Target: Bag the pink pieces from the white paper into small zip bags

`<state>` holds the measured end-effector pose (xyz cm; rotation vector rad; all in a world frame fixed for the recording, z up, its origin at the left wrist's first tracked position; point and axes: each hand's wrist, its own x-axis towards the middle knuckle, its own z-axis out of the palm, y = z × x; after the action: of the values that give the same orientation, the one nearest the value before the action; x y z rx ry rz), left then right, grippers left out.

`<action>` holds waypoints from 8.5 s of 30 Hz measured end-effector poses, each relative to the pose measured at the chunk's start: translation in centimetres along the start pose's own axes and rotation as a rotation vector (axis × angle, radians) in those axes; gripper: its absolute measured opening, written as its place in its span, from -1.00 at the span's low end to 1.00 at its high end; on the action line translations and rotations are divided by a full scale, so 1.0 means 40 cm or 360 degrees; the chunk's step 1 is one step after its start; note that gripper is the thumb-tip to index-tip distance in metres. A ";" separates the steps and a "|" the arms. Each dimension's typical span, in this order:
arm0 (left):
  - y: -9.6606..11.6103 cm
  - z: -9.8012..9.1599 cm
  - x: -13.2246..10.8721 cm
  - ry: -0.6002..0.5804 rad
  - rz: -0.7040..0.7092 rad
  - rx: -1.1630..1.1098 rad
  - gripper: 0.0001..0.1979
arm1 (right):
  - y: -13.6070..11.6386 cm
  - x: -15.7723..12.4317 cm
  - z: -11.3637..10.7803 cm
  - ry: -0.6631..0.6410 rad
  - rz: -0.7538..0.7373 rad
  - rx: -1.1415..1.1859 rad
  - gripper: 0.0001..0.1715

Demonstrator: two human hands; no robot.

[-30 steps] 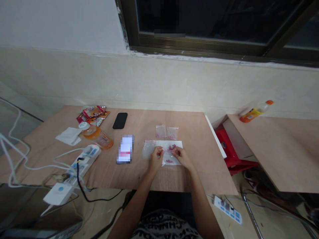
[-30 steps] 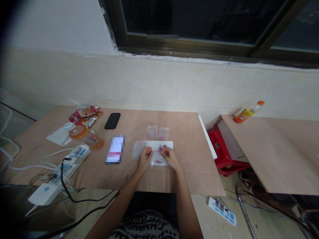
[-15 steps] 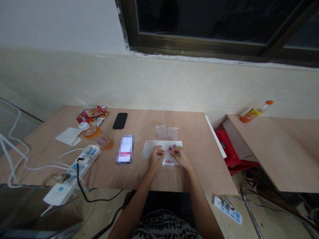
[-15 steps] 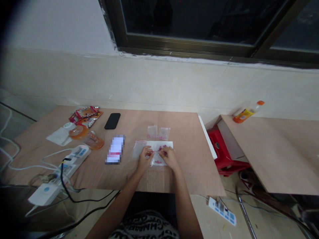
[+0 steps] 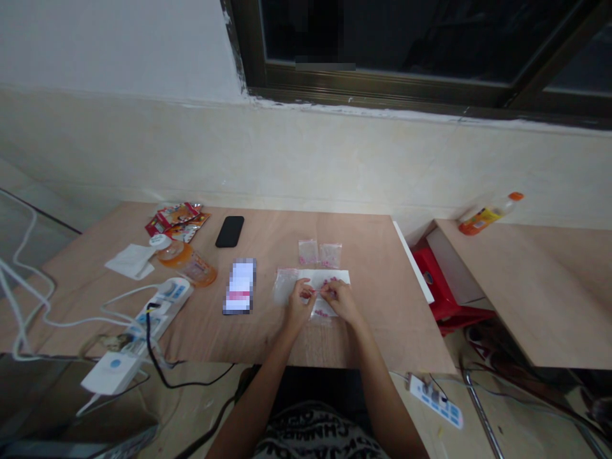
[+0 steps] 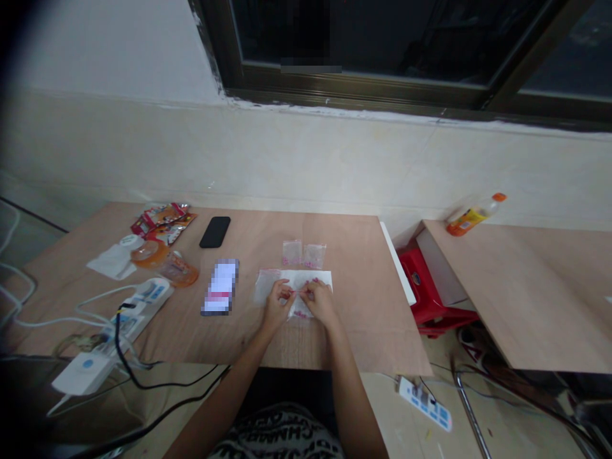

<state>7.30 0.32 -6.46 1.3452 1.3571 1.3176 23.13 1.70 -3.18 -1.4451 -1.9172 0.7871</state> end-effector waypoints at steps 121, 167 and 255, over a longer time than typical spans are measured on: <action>0.088 -0.081 0.046 0.0376 0.0095 0.0482 -0.77 | 0.128 -0.045 0.000 0.1062 0.0512 0.0565 -0.56; 0.015 0.005 0.017 -0.0266 0.0589 0.0923 -0.50 | 0.128 -0.039 -0.005 0.0769 0.0451 0.0227 -0.55; -0.021 0.008 0.029 -0.0240 0.0484 0.0626 -0.31 | 0.156 0.064 -0.018 0.0231 0.0381 -0.0086 -0.67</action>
<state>7.33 1.57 -7.19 1.9411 1.3926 1.1450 26.91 5.68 -7.19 -1.7385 -1.6892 0.7195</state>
